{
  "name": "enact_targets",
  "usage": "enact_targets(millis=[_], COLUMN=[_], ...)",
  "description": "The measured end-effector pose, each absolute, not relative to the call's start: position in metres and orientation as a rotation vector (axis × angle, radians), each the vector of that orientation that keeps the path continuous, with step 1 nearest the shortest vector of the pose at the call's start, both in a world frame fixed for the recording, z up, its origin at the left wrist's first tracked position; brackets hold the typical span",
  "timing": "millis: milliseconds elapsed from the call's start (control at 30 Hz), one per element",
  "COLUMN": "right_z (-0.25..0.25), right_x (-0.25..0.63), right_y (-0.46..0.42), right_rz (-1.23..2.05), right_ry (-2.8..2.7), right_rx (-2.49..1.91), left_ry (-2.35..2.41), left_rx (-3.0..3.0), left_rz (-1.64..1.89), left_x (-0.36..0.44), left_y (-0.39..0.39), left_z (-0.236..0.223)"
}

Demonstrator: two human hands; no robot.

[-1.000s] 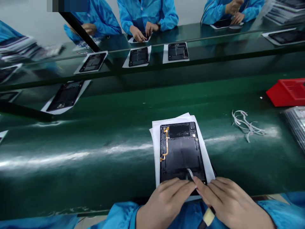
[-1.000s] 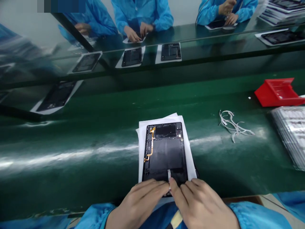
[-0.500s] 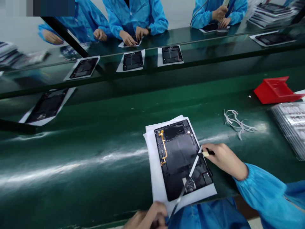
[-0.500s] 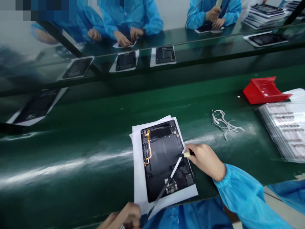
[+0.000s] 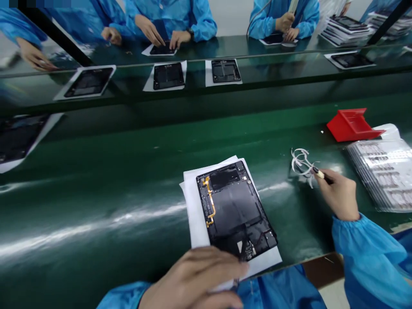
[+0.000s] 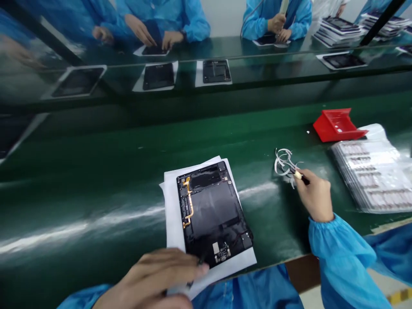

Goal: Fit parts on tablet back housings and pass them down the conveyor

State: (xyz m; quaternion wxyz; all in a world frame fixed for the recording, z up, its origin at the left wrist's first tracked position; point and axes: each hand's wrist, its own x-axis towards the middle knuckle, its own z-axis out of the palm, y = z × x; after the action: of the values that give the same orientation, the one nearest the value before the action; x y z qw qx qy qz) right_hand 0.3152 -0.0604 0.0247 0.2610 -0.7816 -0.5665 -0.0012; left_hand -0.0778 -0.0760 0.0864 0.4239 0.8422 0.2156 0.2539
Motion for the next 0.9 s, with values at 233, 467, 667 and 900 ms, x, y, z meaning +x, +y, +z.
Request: enact_targets(millis=[233, 467, 667, 900], right_z=[0.028, 0.006, 0.000, 0.001], right_x=[0.253, 0.175, 0.182, 0.180], right_y=[-0.074, -0.082, -0.076, -0.077], right_rz=[0.015, 0.468, 0.494, 0.548], right_ry=[-1.667, -2.346, -2.333, -2.283], right_rx=[-1.850, -1.221, -1.178, -1.153], left_ry=[1.099, 1.151, 1.184, 1.244], left_rx=[1.995, 1.916, 2.054, 2.121], left_rz=[0.896, 0.704, 0.639, 0.569], left_x=[-0.064, -0.049, -0.043, -0.042], left_y=[-0.016, 0.025, 0.031, 0.031], left_z=[0.054, 0.027, 0.016, 0.013])
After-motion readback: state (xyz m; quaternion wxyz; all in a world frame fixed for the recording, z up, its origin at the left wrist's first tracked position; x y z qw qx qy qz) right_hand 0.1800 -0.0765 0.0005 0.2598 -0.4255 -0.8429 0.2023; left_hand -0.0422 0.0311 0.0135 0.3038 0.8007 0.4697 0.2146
